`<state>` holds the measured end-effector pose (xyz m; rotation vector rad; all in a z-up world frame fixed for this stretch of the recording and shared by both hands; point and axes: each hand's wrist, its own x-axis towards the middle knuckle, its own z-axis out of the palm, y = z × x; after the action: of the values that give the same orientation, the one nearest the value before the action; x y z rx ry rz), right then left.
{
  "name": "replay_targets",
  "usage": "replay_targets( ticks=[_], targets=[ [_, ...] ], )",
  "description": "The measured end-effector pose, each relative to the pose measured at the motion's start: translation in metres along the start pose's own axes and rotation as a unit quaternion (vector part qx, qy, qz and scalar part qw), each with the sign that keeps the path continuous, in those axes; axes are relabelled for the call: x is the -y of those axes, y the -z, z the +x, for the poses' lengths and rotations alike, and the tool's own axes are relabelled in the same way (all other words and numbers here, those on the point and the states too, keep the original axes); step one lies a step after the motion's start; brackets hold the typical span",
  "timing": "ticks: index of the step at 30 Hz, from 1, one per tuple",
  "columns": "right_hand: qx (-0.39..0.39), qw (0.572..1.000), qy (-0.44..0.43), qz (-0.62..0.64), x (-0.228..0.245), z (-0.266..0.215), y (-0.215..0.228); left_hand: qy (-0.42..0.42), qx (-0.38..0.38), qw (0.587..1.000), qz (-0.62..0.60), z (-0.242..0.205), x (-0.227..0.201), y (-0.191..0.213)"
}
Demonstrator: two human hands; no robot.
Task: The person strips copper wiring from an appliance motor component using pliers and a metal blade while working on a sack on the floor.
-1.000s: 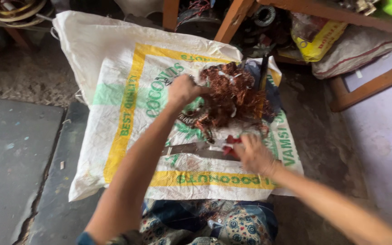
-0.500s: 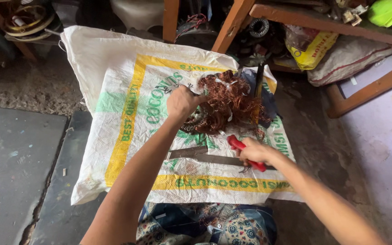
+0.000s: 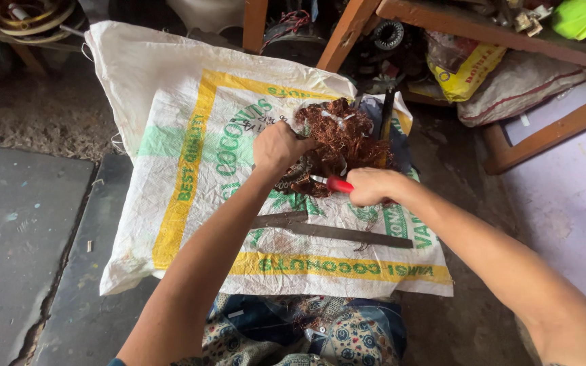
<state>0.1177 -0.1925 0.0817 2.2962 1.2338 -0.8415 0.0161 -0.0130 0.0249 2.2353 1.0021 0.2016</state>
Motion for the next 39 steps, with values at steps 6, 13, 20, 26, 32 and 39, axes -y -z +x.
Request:
replay_targets(
  ticks=[6,13,20,26,32,39],
  targets=[
    [-0.017,0.997,-0.067,-0.038,0.027,0.002,-0.005,-0.022,-0.07,0.997,0.011,-0.015,-0.013,0.005],
    [0.005,0.995,-0.072,-0.063,0.039,-0.004,-0.004,-0.015,-0.074,0.997,0.014,-0.026,-0.016,0.006],
    [-0.01,1.0,-0.002,0.022,0.0,0.015,-0.02,-0.011,-0.034,0.999,-0.006,-0.016,-0.002,0.001],
    [-0.073,0.988,0.056,0.126,-0.032,0.036,-0.07,-0.03,-0.006,0.999,-0.016,0.0,0.014,0.001],
    [-0.362,0.891,0.268,-0.062,-0.043,0.055,-0.105,-0.098,0.067,0.988,-0.099,0.029,0.041,0.001],
    [-0.512,0.813,0.268,-0.074,-0.028,0.08,-0.127,-0.179,0.118,0.899,-0.383,0.077,0.09,-0.026]
  ],
)
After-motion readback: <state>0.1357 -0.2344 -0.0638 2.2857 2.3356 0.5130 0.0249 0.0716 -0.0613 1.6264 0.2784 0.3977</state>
